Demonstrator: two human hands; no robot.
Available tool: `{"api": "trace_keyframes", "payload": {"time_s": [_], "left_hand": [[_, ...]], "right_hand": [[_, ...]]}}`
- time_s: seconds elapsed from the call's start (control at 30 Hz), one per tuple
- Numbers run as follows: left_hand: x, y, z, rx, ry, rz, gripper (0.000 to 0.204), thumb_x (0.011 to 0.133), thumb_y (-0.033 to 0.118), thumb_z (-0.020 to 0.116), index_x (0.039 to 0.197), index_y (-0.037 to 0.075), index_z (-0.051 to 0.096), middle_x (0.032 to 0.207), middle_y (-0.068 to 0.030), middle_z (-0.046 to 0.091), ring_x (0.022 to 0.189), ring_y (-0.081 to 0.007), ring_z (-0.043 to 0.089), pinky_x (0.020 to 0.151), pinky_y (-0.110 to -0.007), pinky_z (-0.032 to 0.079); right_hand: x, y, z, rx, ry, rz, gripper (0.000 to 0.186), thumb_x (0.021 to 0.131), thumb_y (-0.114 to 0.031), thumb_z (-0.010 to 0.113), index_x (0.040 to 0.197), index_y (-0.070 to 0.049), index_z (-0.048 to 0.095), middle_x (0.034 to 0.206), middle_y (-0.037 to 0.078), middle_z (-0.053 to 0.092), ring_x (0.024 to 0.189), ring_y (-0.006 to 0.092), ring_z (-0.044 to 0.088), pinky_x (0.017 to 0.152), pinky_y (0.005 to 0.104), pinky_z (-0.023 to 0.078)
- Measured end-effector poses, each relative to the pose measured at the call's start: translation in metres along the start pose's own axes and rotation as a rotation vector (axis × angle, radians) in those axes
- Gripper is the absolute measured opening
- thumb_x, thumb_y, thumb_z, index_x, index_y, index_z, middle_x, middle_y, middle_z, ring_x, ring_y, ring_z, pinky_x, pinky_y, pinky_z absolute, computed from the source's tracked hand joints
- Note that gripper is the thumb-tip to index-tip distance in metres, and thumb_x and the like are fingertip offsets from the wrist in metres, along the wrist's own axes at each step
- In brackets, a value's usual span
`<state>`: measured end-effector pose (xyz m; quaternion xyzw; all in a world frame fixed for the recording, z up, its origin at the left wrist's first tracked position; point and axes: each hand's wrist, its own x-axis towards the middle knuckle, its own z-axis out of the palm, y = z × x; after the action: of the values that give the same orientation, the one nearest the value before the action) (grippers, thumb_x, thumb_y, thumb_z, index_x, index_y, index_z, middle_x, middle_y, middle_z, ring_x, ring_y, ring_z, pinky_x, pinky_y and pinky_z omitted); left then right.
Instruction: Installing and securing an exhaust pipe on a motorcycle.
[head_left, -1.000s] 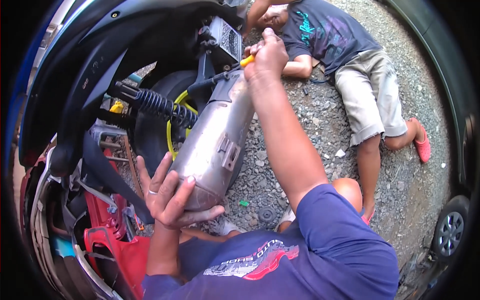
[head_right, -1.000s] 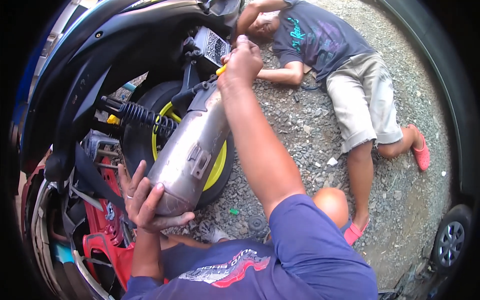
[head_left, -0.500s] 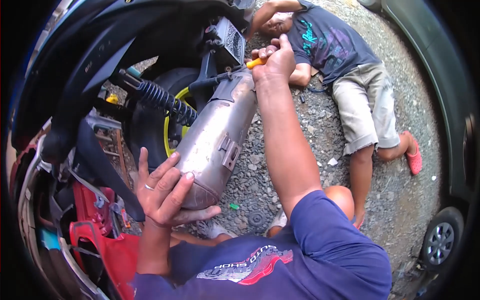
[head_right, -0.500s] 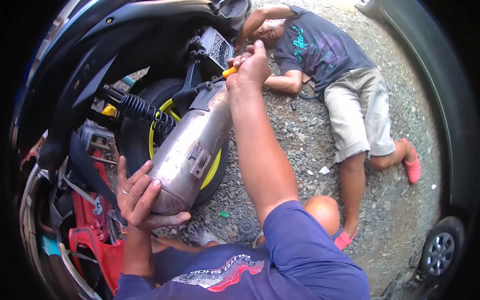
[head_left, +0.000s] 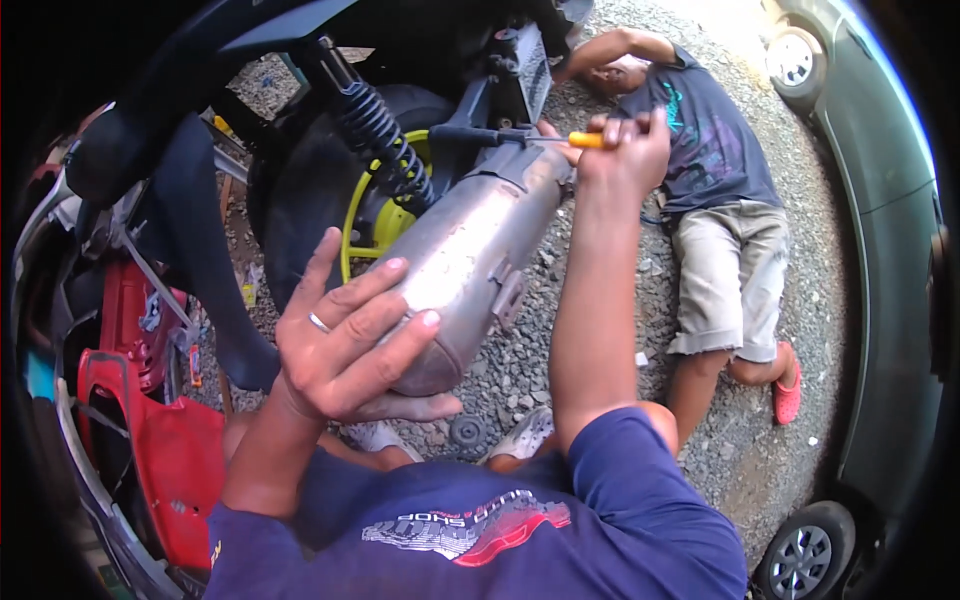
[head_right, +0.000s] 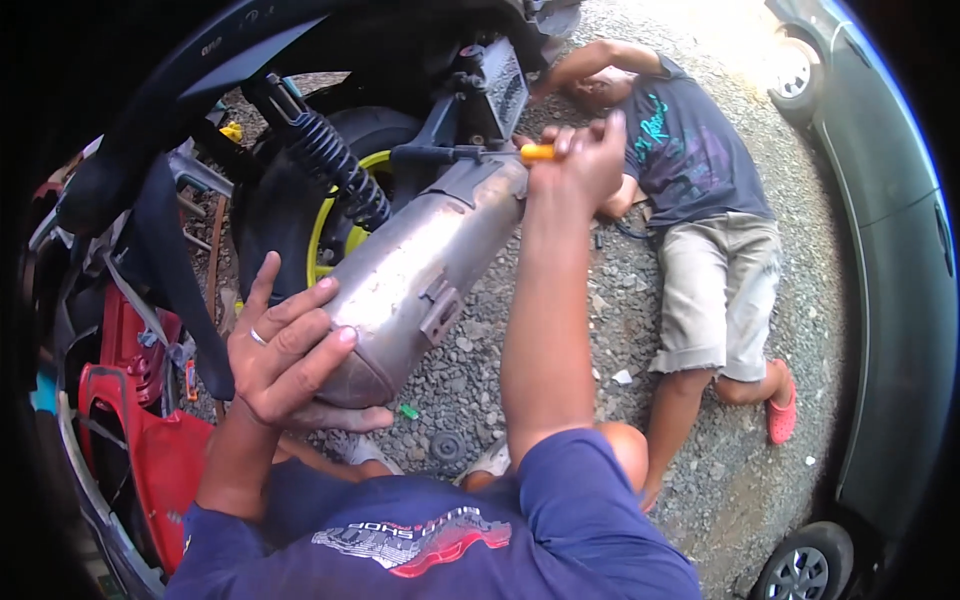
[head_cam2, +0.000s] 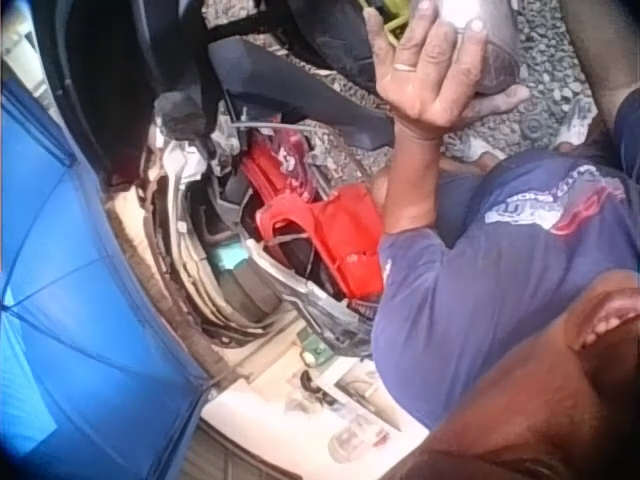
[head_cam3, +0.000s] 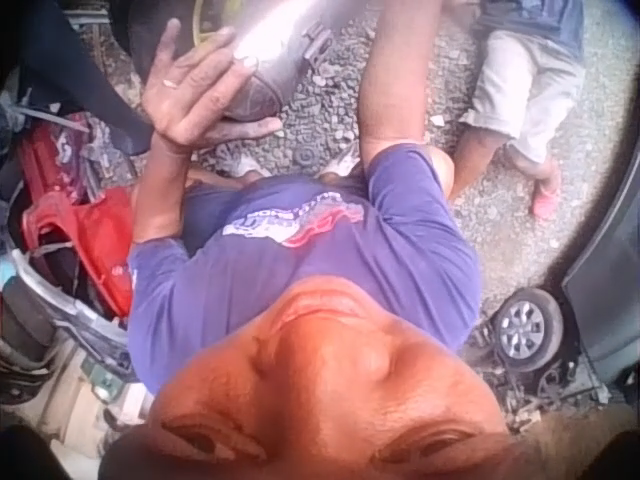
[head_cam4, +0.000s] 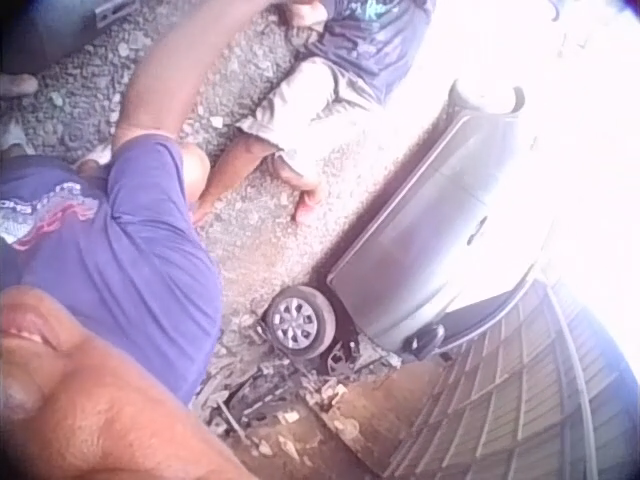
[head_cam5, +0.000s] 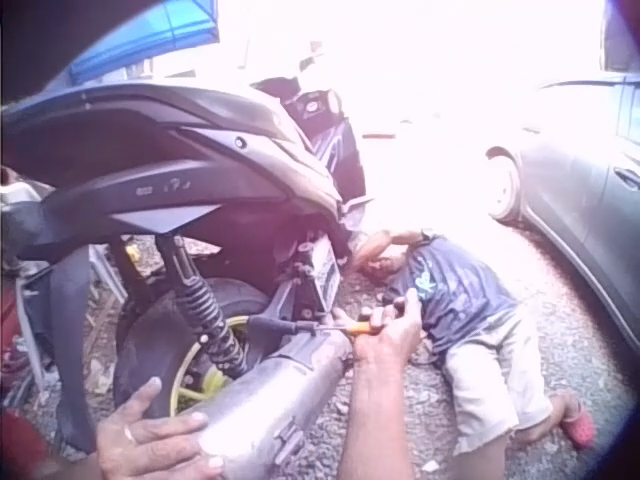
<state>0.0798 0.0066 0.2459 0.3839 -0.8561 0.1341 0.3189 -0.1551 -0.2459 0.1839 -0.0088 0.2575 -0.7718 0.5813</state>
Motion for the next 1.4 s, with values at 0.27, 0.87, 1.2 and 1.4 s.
{"api": "trace_keyframes", "payload": {"time_s": [0.27,0.87,1.2,1.4], "left_hand": [[-0.002,0.003,-0.006,-0.012,0.001,-0.001,0.063,0.076,0.066,0.087,0.108,0.012,0.081,0.09,-0.0076,0.071,0.102,-0.0327,0.08,0.117,-0.071,0.043],[-0.006,0.01,0.002,0.012,-0.05,0.054,0.101,0.064,0.064,0.099,0.135,0.002,0.063,0.119,-0.0172,0.069,0.109,-0.0445,0.075,0.111,-0.068,0.051],[-0.049,0.063,0.041,0.309,-0.018,-0.278,0.146,0.07,0.057,0.099,0.171,0.007,0.007,0.17,-0.0288,0.015,0.156,-0.0545,0.03,0.123,-0.069,0.038],[-0.049,0.053,0.032,0.285,-0.037,-0.222,0.149,0.068,0.048,0.103,0.171,0.011,0.003,0.172,-0.0266,0.009,0.155,-0.0564,0.03,0.126,-0.072,0.03]], "right_hand": [[0.028,0.009,-0.044,0.01,-0.188,0.027,0.05,0.113,-0.052,0.039,0.074,-0.022,0.045,0.048,-0.002,0.029,0.043,0.0193,0.039,0.073,0.0732,0.054],[0.049,-0.053,-0.141,-1.911,-0.754,0.521,0.049,0.097,-0.036,0.077,0.13,0.0,0.073,0.107,0.012,0.077,0.083,0.0241,0.074,0.069,0.0387,0.06],[0.047,0.041,-0.204,-1.925,-0.881,0.118,0.045,0.102,-0.039,0.062,0.128,-0.003,0.075,0.118,0.027,0.077,0.111,0.0418,0.074,0.1,0.0488,0.056],[0.039,0.055,-0.209,-1.763,-0.858,0.051,0.038,0.1,-0.035,0.068,0.122,-0.006,0.078,0.101,0.022,0.079,0.096,0.0381,0.077,0.091,0.0488,0.058]]}}
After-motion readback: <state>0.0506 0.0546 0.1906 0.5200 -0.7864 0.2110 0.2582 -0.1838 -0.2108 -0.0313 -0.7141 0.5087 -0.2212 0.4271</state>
